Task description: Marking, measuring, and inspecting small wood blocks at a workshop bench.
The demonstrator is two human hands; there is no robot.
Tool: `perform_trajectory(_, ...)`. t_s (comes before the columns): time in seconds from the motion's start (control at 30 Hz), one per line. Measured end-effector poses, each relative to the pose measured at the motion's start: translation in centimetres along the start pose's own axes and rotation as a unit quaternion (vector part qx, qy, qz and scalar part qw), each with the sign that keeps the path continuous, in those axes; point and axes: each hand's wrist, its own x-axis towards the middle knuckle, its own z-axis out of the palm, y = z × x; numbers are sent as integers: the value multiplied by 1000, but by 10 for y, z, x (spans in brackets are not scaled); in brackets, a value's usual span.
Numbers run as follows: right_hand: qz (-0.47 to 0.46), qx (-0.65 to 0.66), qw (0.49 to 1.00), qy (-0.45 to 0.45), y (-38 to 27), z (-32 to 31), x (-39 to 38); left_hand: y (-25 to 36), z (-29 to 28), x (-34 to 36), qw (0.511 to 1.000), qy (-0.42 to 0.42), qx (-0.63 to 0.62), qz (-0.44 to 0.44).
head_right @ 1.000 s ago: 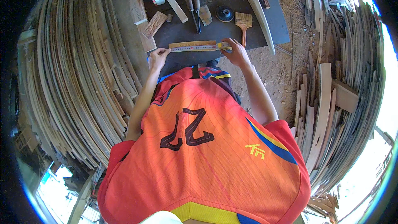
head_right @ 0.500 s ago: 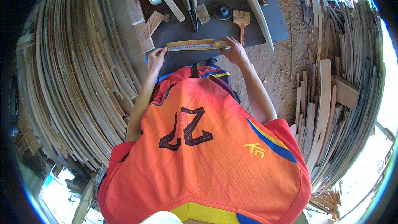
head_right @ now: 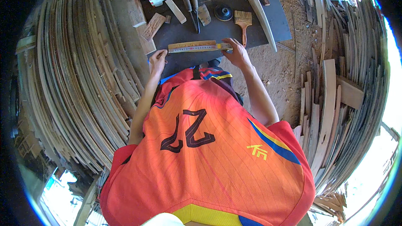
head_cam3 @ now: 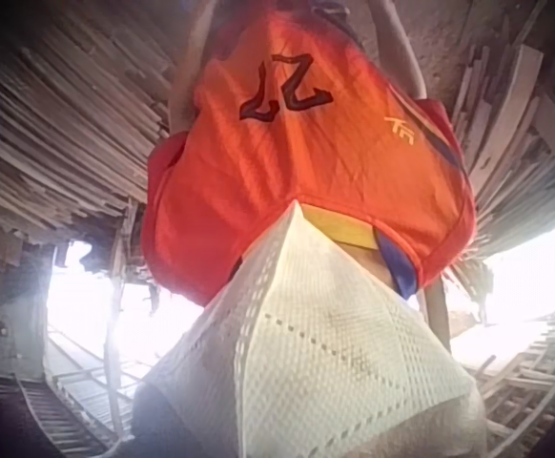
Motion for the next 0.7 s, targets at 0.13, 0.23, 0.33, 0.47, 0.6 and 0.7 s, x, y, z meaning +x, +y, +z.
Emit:
perform_trajectory(0.13,5,10,1000,15,-1,1,-1,-3,0,0,999,7,-44,27)
perform_trajectory(0.23,5,4,1000,14,3,2,-2,2,2,-2,999,-12,-37,16)
perform_trajectory(0.33,8,13,1000,13,0,2,-2,2,1,-4,999,-19,-39,8)
perform_trajectory(0.47,12,16,1000,13,0,2,-2,-1,0,-2,999,-22,-39,14)
perform_trajectory(0.6,10,11,1000,16,-1,1,-1,-2,1,-2,999,-28,-45,13)
perform_trajectory(0.7,17,15,1000,18,-2,1,-2,-2,1,-2,998,-31,-49,16)
